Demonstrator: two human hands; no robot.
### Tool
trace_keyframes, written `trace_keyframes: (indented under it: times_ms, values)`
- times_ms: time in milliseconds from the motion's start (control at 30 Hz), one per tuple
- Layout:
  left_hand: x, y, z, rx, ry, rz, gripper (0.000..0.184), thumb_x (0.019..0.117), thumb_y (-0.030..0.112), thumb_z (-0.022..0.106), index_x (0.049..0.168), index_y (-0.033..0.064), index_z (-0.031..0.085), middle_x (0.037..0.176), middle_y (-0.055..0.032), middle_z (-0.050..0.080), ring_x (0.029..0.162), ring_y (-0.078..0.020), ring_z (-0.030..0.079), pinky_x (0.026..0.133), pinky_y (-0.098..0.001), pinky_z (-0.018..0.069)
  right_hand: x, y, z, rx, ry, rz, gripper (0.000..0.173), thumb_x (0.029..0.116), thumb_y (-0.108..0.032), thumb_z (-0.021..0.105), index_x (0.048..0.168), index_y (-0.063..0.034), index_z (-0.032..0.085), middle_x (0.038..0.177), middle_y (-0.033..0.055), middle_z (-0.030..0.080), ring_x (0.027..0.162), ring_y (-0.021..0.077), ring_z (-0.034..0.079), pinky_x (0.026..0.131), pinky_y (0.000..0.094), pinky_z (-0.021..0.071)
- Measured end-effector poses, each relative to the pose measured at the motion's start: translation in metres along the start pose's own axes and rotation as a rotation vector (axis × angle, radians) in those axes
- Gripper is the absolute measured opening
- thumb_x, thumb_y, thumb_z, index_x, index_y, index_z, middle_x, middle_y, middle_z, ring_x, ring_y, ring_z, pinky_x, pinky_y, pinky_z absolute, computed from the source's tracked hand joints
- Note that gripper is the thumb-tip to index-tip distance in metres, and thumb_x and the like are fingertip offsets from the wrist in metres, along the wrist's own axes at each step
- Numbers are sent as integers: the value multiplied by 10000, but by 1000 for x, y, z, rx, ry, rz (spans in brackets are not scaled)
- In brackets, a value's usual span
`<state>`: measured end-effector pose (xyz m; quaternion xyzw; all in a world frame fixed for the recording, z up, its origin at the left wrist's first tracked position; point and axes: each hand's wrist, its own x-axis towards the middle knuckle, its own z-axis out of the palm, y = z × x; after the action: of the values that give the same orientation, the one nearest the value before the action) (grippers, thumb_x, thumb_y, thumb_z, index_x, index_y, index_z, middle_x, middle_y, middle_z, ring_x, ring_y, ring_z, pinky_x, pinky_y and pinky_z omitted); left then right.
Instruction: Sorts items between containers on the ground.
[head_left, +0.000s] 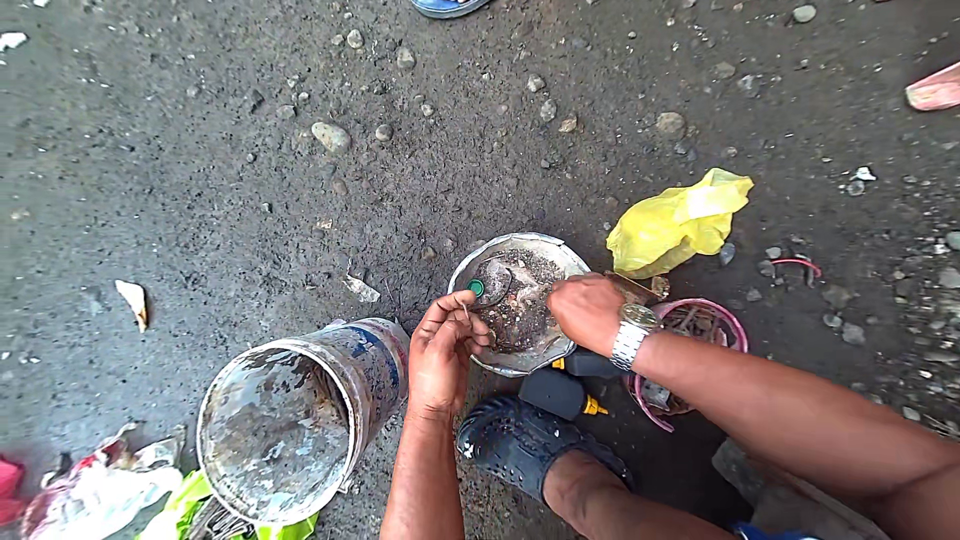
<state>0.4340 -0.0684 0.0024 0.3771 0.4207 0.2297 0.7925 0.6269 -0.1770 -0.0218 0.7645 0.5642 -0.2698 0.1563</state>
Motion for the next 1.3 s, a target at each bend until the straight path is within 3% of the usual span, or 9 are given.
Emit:
trace_keyframes:
  times_ms: [233,367,500,600,800,1033,1100,1200,1300]
  values:
    - [-8,6,9,219,53,-48,186,1034,153,521,926,66,644,699,-74,607,591,-128,562,572,-263,488,7,5,12,60,40,-9,191,868,-294,703,923,-118,754,981,75,729,962,296,688,872,529,530]
    - [-33,13,13,491,144,-11,198,976,283,648,870,119,679,578,-7,464,480,-112,393,479,-277,333,-9,11,-5,382,103,-81,193,850,-392,682,806,-214,740,871,-22,708,815,182,685,706,482,563]
    - [-72,40,25,727,256,254,220,950,353,705,994,151,780,640,56,606,498,-62,497,454,-211,408,-43,-13,-50,930,295,-422,78,853,-290,720,825,-231,764,759,-125,655,647,-10,583,568,239,523]
    - [-91,64,26,704,250,418,193,955,287,720,937,108,789,800,10,744,669,-76,677,602,-213,570,-49,-52,-77,976,490,-644,107,868,-270,723,794,-197,749,710,-120,610,641,-30,563,546,198,491]
    - [-111,92,6,1047,562,618,209,1010,275,623,869,131,680,740,107,636,638,51,583,569,-129,483,-44,-93,-101,1157,328,-808,149,963,-256,715,959,-133,800,786,-65,678,672,-15,590,598,170,509]
    - [-122,128,-76,1255,925,504,254,1021,260,625,997,26,720,804,47,648,663,91,538,613,-117,431,8,-25,-38,385,204,-419,113,923,-248,712,979,-287,803,936,-34,737,865,183,711,728,498,591]
    - [-123,129,-77,1204,849,516,259,1024,219,623,1108,-7,717,937,7,707,744,86,596,685,-99,493,18,-21,-8,281,153,-401,162,902,-226,744,1039,-290,802,980,-13,747,922,217,714,804,522,587]
    - [-125,122,-49,1095,703,602,189,996,136,644,1058,-35,693,858,46,660,659,74,545,613,-100,476,23,-28,21,248,132,-454,286,896,-282,755,1180,-309,766,1022,4,750,967,227,710,877,517,566]
    - [-122,109,-22,1051,565,589,146,964,130,682,1010,-5,714,775,70,656,596,60,532,545,-113,466,32,-39,33,274,148,-468,211,938,-313,706,1138,-307,771,1041,-9,751,1007,211,706,908,497,561]
